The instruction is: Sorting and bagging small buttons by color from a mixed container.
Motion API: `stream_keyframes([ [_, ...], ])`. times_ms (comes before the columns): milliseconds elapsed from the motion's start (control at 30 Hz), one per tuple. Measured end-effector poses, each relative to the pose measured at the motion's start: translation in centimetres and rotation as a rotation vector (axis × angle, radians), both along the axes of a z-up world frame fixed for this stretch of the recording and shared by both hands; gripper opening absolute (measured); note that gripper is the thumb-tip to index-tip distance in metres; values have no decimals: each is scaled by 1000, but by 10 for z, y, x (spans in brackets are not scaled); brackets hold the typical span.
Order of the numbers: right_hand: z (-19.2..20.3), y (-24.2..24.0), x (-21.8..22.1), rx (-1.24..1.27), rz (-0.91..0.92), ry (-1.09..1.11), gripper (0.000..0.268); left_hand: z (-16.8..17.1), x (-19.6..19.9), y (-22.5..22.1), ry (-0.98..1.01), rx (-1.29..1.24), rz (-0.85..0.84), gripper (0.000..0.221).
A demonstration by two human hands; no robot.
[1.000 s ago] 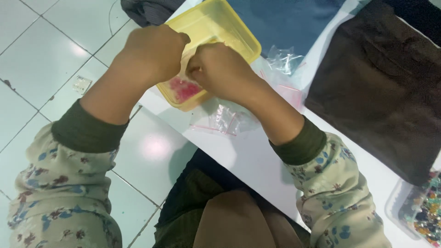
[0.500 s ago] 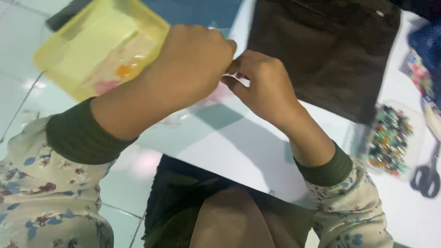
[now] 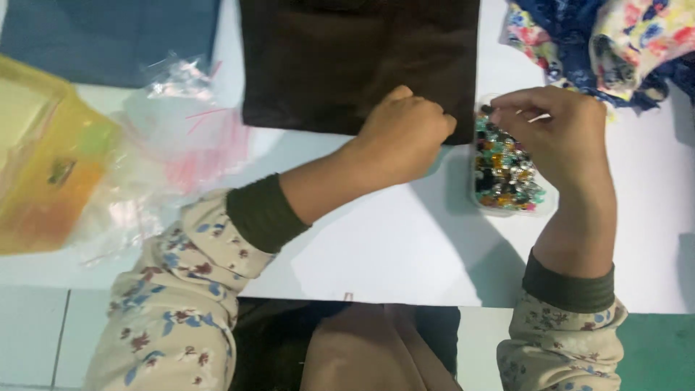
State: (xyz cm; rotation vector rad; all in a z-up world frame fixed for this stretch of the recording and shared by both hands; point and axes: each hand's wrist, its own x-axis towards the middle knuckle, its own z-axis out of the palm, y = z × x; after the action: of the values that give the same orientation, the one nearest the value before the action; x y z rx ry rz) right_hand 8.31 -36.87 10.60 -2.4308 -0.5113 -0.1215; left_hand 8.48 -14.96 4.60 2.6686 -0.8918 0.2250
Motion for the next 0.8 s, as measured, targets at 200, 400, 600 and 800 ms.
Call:
stream_keyframes([
  [200,-15,-61,0,-26,81,189,30,-17,3,-58,5,-137,-45,28],
  [400,-30,-58,6,-195,67,188,46,-41,15,-88,3,-10,-38,28],
  [600,-33,-56,6,-66,57,189,25,-55,26,-94,-61,-155,-19,20],
  [800,-48,-70,14,-117,36,107,20,-66,20,-90,-169,-362,-83,24],
])
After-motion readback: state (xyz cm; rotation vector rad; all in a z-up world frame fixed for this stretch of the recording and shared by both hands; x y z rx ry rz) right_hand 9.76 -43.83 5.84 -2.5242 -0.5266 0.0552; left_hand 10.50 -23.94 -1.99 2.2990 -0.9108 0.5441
